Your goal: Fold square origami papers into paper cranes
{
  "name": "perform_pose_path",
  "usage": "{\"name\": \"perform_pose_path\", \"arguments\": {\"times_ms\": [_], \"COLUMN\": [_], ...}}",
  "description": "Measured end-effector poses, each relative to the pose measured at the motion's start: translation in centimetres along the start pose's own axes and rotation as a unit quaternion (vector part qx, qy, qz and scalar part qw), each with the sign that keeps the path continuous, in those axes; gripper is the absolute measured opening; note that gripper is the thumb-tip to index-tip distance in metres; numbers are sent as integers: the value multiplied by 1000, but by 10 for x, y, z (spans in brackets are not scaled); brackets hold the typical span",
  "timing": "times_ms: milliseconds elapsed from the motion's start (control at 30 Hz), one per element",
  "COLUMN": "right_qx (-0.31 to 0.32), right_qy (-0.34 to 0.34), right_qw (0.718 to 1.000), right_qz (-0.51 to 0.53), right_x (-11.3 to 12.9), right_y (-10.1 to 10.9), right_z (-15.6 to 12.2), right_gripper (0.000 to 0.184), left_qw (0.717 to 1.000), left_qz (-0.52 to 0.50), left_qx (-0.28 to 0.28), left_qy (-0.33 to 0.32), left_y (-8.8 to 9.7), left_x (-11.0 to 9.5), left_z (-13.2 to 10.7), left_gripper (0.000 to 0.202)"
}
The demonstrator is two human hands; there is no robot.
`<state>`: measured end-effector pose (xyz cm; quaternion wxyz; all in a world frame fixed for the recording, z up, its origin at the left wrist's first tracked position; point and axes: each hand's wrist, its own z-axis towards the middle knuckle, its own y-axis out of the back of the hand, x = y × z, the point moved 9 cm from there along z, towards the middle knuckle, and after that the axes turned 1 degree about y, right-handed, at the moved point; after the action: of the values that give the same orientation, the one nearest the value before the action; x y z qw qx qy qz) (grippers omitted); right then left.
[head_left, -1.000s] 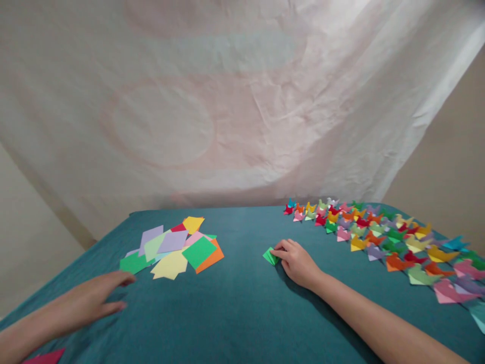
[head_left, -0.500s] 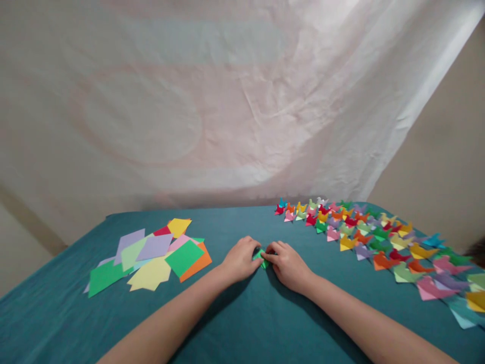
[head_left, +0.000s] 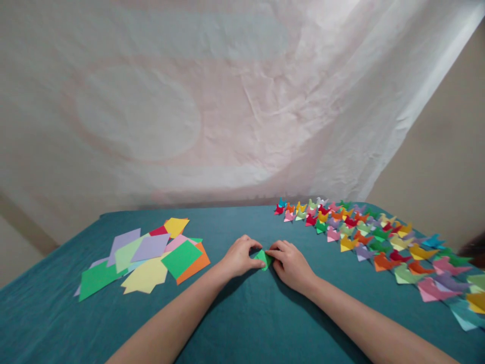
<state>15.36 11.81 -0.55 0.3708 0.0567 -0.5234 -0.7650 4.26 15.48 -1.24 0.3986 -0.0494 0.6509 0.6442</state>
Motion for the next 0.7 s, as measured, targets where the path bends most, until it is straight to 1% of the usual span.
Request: {"name": "perform_pose_path", "arguments": {"times_ms": [133,267,333,400,500,567,633,700], "right_qx": [-2,-4,-8,-11,-19,-25,-28,-30], "right_qy": [-7,-18,-21,-22,-33,-46,-57,-64], "right_qw": [1000,999,999,998,993,985,975,967], "right_qz": [12,30,42,60,115,166,212,245], "right_x": [-2,-1,0,-1,-5,-9,-10,-9], "right_y": [1,4,6,6,6,6,6,7], "right_z": [1,2,2,2,3,3,3,3], "right_gripper": [33,21,17,14,9,7,9,10], "left_qw": [1000,1000,998,992,974,962,955,954], "left_qz": [-5,-22,-60,-122,-224,-273,-296,-298], "left_qx": [5,3,-3,1,12,14,13,7], "left_qy": [-1,9,19,25,21,18,21,27], "left_y": [0,1,1,-2,-7,-9,-10,-9], "left_x": [-1,-1,0,1,0,-1,-3,-3], "left_z": [0,-1,-1,-1,-1,-1,-1,-1], "left_gripper": [41,37,38,38,39,40,39,33]}}
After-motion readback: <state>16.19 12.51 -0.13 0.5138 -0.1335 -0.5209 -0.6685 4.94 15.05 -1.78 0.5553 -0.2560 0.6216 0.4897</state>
